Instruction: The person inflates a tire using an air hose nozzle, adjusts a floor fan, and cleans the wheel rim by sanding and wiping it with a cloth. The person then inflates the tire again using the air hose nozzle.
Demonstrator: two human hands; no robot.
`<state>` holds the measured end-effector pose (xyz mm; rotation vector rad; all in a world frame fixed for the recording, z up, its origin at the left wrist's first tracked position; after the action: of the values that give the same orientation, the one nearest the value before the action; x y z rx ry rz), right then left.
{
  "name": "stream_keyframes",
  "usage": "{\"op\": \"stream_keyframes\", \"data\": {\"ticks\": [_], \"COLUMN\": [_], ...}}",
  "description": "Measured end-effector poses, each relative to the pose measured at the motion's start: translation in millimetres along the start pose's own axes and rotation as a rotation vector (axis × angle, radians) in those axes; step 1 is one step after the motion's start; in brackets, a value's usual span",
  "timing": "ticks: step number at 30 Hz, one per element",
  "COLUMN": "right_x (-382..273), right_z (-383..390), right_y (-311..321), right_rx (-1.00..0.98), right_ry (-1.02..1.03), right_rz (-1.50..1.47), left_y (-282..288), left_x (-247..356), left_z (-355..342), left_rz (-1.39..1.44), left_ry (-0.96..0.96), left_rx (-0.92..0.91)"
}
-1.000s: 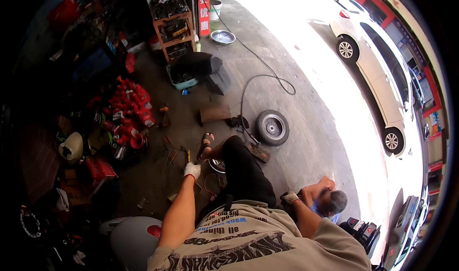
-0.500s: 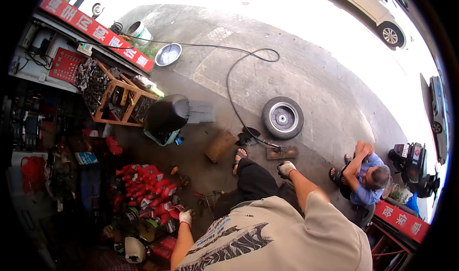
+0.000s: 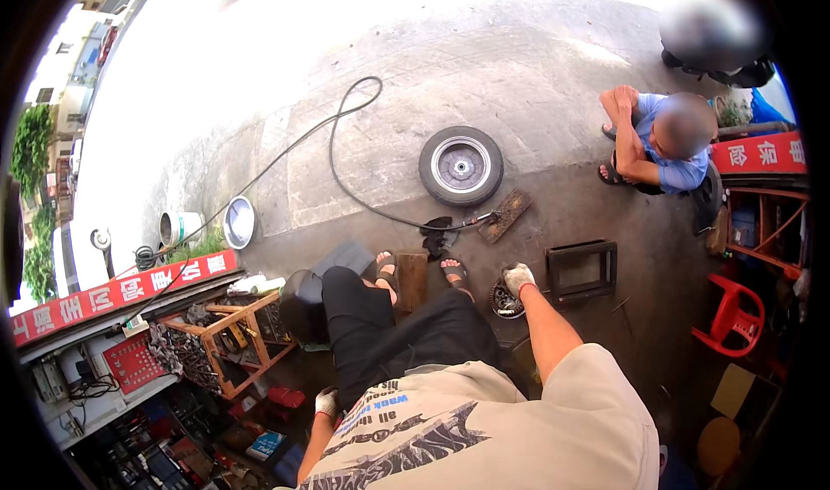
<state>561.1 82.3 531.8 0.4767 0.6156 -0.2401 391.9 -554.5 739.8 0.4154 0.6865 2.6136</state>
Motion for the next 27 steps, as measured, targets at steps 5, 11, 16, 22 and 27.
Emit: {"op": "stream_keyframes", "data": {"ticks": [5, 11, 16, 22, 27], "right_x": [132.8, 76.2, 13.9, -64.1, -31.9], "right_z": [43.2, 91.0, 100.0, -2.3, -207.8], "right_y": [-11.3, -31.9, -38.2, -106.4, -161.5], "right_rx": [-0.128, 0.323, 0.527, 0.380, 0.438], "right_ry": [0.257, -0.257, -0.178, -0.311, -0.238], "right_rz": [1.114, -0.375, -0.687, -0.430, -0.107], "left_y": [-6.6, -87.6, -250.2, -433.6, -569.0], "left_x": [193.8, 388.2, 496.9, 528.2, 519.5], "left_z": [-38.8, -77.0, -128.3, -241.0, -328.1], "left_rz": [-0.053, -0.458, -0.710, -1.109, -0.860], "left_ry": [-0.198, -0.431, -0.565, -0.892, -0.819], "left_rx": [-0.121, -0.224, -0.508, -0.396, -0.483]}}
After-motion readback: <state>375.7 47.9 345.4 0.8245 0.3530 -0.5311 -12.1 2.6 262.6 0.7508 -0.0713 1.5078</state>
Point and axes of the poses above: each hand's wrist, its own z-axis away from the middle knuckle, its own y-axis out of the back of the hand, x = y × z, the point moved 3 cm from there along -z, towards the middle knuckle, and after that the axes turned 5 degrees about y, right-handed, at the moved point
